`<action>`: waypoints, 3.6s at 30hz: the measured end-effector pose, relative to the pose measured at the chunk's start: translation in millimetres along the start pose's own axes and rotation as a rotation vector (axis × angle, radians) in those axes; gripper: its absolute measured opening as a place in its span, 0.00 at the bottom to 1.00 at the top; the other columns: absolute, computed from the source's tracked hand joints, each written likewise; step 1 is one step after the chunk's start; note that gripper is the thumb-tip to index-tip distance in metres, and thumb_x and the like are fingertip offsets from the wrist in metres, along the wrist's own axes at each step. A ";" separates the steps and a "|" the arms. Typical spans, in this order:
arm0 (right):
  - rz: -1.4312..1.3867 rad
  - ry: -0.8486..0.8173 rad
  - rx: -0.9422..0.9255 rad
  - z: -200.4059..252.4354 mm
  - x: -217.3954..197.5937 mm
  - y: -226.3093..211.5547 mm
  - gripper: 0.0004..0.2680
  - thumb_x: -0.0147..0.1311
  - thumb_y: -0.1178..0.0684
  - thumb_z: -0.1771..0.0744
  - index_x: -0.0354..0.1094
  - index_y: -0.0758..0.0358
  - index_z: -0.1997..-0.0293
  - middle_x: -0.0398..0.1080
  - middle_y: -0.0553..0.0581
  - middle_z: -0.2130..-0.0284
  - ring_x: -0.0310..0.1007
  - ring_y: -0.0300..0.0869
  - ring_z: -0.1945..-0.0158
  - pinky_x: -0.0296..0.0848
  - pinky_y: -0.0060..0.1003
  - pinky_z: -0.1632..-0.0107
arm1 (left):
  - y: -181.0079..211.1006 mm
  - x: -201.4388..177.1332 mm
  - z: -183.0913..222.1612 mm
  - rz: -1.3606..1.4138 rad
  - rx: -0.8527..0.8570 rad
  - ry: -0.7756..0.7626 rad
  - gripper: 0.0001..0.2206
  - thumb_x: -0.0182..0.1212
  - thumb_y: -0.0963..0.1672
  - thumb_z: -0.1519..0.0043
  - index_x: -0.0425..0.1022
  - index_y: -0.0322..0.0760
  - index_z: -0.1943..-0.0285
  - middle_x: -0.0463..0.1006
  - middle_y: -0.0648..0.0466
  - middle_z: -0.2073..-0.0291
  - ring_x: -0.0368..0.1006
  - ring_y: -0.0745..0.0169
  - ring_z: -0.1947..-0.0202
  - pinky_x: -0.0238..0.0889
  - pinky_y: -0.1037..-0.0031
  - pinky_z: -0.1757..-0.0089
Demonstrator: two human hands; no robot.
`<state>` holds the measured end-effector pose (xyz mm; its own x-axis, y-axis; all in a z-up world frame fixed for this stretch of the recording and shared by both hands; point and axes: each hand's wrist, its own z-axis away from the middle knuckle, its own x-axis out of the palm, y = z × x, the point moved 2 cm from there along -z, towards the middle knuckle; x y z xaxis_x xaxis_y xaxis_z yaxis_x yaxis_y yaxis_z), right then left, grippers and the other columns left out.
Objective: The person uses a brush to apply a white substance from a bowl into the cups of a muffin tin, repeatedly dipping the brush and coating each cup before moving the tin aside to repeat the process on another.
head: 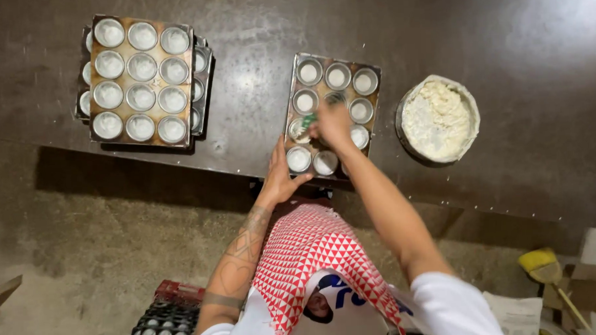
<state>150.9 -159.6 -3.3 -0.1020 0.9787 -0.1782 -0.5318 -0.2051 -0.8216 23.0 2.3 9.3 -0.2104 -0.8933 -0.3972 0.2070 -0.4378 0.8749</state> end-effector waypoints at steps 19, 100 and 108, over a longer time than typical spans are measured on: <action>0.578 0.654 -0.333 93.7 -326.8 63.6 0.09 0.58 0.49 0.29 0.76 0.64 0.54 0.72 0.62 0.74 0.68 0.38 0.70 0.69 0.36 0.62 | 16.3 -4.9 -1.6 -0.031 -0.019 -0.031 0.59 0.79 0.45 0.51 0.30 0.28 0.20 0.48 0.30 0.26 0.48 0.36 0.26 0.46 0.58 0.32; 0.062 0.482 -0.445 156.5 -275.6 21.3 0.10 0.50 0.50 0.27 0.70 0.69 0.48 0.76 0.60 0.64 0.77 0.47 0.63 0.75 0.37 0.59 | 8.1 -2.1 -3.9 -0.075 -0.050 -0.023 0.60 0.81 0.48 0.53 0.32 0.28 0.20 0.50 0.32 0.26 0.49 0.35 0.26 0.46 0.57 0.32; 0.683 0.667 -0.320 105.0 -332.6 50.9 0.08 0.59 0.49 0.30 0.75 0.64 0.57 0.73 0.71 0.70 0.74 0.60 0.66 0.72 0.45 0.62 | 13.6 -4.3 -1.9 -0.042 -0.033 -0.026 0.60 0.79 0.47 0.53 0.30 0.26 0.20 0.45 0.31 0.24 0.45 0.37 0.24 0.44 0.59 0.32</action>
<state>69.5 -494.3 71.0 0.2431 0.4644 -0.8516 -0.2747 -0.8091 -0.5196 28.5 0.1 22.3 -0.2440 -0.8712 -0.4260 0.2288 -0.4786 0.8477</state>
